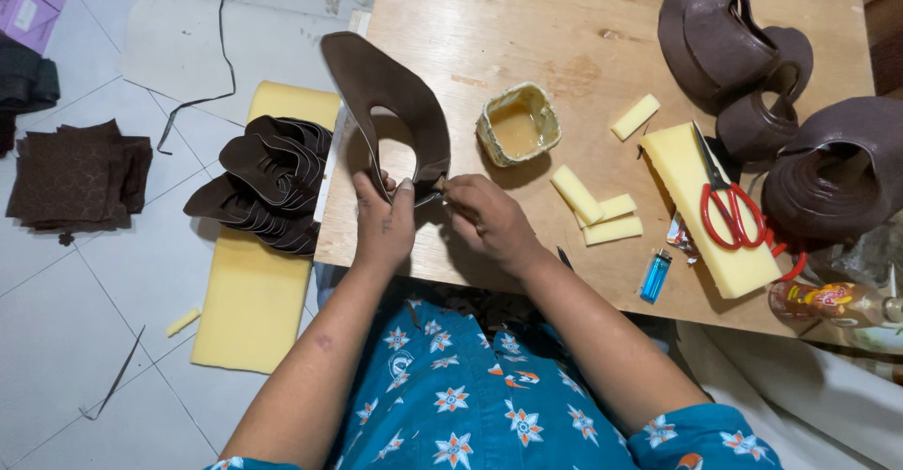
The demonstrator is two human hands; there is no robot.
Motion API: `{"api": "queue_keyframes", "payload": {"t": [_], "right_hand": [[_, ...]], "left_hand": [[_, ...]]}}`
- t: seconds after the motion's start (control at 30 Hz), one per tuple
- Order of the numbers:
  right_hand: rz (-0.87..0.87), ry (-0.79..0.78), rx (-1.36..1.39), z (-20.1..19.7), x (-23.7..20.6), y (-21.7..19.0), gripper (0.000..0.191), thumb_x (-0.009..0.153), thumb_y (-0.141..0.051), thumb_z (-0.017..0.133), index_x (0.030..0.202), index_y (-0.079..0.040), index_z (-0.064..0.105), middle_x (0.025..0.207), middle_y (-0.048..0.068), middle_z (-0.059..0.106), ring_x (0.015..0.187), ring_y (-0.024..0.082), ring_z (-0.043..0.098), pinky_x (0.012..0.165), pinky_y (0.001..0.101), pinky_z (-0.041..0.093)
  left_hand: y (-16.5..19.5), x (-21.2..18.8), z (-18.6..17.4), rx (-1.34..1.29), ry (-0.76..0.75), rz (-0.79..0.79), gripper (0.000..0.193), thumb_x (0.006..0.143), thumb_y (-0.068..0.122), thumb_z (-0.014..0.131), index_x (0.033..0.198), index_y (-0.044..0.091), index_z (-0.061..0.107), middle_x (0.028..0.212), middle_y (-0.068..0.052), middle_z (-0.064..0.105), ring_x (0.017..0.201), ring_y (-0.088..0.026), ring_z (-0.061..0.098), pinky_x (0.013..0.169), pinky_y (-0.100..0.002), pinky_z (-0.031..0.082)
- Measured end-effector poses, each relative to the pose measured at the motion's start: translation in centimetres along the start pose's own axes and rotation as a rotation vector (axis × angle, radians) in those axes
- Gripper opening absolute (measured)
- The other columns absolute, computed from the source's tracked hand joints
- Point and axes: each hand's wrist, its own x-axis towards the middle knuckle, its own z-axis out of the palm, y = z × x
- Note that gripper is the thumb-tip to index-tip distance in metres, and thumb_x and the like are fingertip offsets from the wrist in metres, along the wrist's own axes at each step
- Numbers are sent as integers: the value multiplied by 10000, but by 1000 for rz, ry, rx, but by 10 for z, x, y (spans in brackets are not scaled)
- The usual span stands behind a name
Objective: The person applies glue to the edges of brown shoe upper parts using a brush. They repeatedly dip the brush into a container of glue and spread it along the inner and outer edges of each piece, then place the treated parts on the table.
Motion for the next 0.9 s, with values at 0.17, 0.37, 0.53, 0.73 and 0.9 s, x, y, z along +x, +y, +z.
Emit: {"api": "queue_keyframes", "payload": {"t": [0.17,0.37,0.53,0.73,0.9], "right_hand": [[88,111,152,8,-7,-5,193,924,4,667,1117,-6,663,1231,147,673,1131,244,702,942,318,593],[371,276,531,3,-2,-4,183,968,-6,653,1146,38,661,1265,148,691,1141,200,672,990,321,567],[446,402,793,-12,7,-4,166,978,-21,635,1132,38,623,1246,174,692,1100,235,717,997,362,600],[298,394,748,-31,0,-9,107,985,8,612,1071,-5,550,1114,138,669,1002,199,680,932,371,613],[120,174,331,-30,2,-21,139,934,39,654,1044,-4,581,1082,139,658,985,216,640,886,356,531]], "left_hand": [[3,-4,-1,-25,-26,74,368,976,222,614,1178,-17,421,1025,-191,647,961,-314,682,890,-433,523],[12,-5,-3,9,-75,71,371,952,219,651,1142,-29,451,1012,-166,659,937,-284,697,867,-397,543],[21,0,-5,-51,-77,-4,387,961,245,629,1141,-34,432,988,-184,653,927,-291,681,867,-387,538],[23,2,-6,-50,-34,-83,440,982,327,571,1182,-41,434,1008,-210,666,957,-326,688,901,-415,520],[18,1,-4,28,-29,-61,429,1023,340,543,1215,-31,447,1037,-251,663,991,-405,666,914,-474,492]]}}
